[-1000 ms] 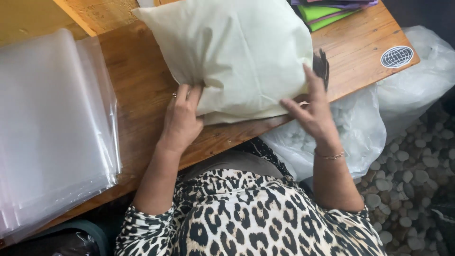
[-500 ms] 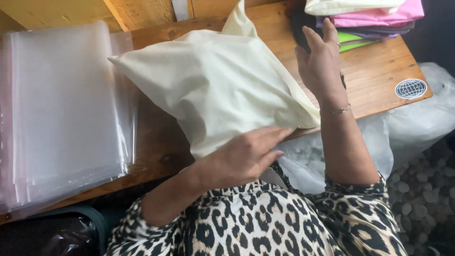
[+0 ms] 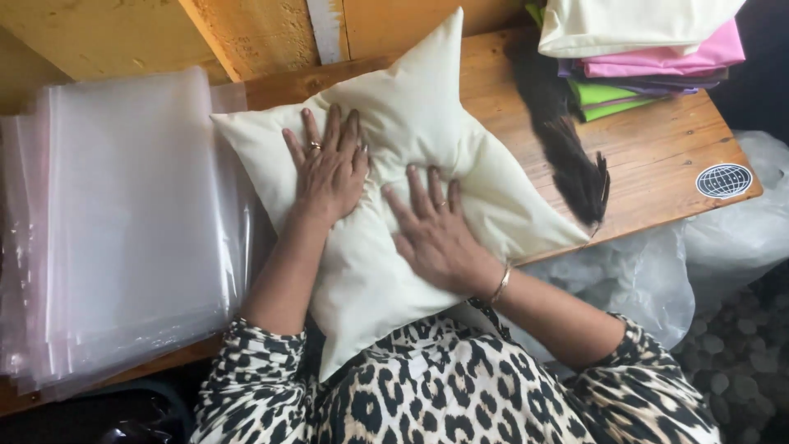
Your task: The person smooths a white cushion on a wooden table, then uses a dark feather duster to wipe the cushion surface repeatedly. The person adjusts the cushion and continues dusting across different areas.
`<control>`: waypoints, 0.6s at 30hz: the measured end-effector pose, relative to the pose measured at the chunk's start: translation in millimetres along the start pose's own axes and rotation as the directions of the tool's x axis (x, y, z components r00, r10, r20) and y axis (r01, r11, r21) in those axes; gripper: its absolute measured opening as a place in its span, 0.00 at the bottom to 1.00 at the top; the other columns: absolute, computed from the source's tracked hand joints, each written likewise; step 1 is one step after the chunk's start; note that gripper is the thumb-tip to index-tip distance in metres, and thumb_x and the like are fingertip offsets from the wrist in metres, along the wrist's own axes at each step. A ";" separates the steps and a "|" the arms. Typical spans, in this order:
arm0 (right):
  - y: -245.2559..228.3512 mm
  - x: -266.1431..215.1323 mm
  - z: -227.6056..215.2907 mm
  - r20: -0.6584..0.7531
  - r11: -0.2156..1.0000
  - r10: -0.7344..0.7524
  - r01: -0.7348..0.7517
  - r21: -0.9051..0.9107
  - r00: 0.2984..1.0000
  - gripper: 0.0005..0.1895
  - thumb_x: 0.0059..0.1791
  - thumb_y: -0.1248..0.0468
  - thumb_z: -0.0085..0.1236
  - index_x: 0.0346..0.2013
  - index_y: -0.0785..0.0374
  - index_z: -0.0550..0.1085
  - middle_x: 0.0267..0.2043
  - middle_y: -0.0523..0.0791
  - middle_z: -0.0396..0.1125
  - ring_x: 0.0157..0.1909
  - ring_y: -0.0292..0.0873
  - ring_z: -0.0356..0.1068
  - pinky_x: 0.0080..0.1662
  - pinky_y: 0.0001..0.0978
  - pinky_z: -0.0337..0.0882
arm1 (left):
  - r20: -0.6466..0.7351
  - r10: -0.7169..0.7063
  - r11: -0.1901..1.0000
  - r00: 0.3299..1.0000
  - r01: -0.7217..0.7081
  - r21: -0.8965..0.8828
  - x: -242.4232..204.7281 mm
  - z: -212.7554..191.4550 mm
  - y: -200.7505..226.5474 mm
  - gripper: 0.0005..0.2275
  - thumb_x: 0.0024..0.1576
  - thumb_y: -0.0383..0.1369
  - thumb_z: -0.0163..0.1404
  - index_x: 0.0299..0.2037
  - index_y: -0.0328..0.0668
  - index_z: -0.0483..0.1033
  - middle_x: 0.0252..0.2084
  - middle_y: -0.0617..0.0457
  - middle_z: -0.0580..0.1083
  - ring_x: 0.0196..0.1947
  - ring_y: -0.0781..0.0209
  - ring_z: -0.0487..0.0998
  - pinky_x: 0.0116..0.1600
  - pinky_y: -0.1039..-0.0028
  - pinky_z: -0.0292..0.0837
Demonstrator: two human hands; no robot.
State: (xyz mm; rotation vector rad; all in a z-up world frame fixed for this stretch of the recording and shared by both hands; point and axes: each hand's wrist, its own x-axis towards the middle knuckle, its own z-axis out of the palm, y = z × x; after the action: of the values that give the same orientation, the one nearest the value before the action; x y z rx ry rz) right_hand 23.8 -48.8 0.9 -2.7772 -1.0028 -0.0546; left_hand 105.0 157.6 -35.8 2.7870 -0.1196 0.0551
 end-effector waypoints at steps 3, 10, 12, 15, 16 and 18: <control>63.3 32.6 2.5 0.037 0.989 0.134 -0.131 -0.073 0.990 0.33 0.55 0.44 0.37 0.74 0.49 0.61 0.79 0.54 0.45 0.78 0.68 0.39 0.65 0.82 0.41 | -0.207 0.073 0.997 0.976 -0.068 0.036 -3.5 34.1 3.5 0.33 0.62 0.42 0.47 0.76 0.42 0.52 0.74 0.29 0.54 0.73 0.20 0.51 0.69 0.24 0.40; 81.0 85.7 47.9 0.148 0.917 0.390 -0.370 -0.146 0.909 0.39 0.52 0.48 0.39 0.78 0.49 0.50 0.81 0.60 0.29 0.77 0.78 0.34 0.66 0.80 0.45 | -0.172 0.134 0.967 0.976 -0.090 0.240 -25.1 37.1 38.4 0.32 0.58 0.40 0.45 0.72 0.36 0.56 0.53 0.38 0.67 0.52 0.34 0.73 0.56 0.41 0.68; 79.6 82.8 89.6 0.031 0.970 0.204 -0.206 0.131 0.978 0.45 0.50 0.53 0.51 0.79 0.55 0.44 0.79 0.63 0.34 0.73 0.78 0.47 0.61 0.72 0.63 | -0.190 0.055 0.944 0.980 0.011 0.331 -12.8 36.4 35.9 0.22 0.53 0.36 0.49 0.56 0.28 0.75 0.47 0.38 0.69 0.45 0.37 0.74 0.45 0.46 0.71; 102.5 50.8 89.9 -0.202 0.979 0.093 -0.053 0.197 0.975 0.38 0.53 0.53 0.55 0.77 0.47 0.54 0.70 0.60 0.53 0.69 0.69 0.59 0.59 0.60 0.67 | 0.011 -0.113 0.987 0.994 0.111 0.116 15.3 38.3 21.3 0.33 0.47 0.39 0.57 0.64 0.34 0.65 0.62 0.31 0.62 0.45 0.31 0.75 0.34 0.38 0.76; 113.6 43.8 75.9 -0.195 0.978 0.099 -0.059 0.200 0.976 0.38 0.53 0.53 0.55 0.77 0.47 0.54 0.70 0.60 0.53 0.69 0.69 0.59 0.59 0.60 0.67 | 0.020 -0.113 0.987 0.993 0.110 0.114 12.4 39.4 19.1 0.33 0.47 0.39 0.57 0.64 0.34 0.65 0.62 0.31 0.62 0.45 0.31 0.75 0.34 0.38 0.76; 139.5 35.8 43.6 -0.408 0.964 0.073 -0.170 -0.206 0.910 0.36 0.46 0.38 0.61 0.67 0.41 0.70 0.59 0.54 0.65 0.59 0.59 0.66 0.58 0.58 0.64 | -0.250 -0.182 0.983 0.951 0.182 -0.021 13.0 38.4 15.5 0.17 0.52 0.35 0.53 0.49 0.40 0.65 0.45 0.45 0.67 0.42 0.39 0.78 0.36 0.46 0.77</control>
State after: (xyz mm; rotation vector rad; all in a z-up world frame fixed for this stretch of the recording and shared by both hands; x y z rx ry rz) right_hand 138.9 -123.1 -61.2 -2.8539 -0.7554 -0.7376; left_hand 117.4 128.9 -65.9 2.7517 0.2012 0.3605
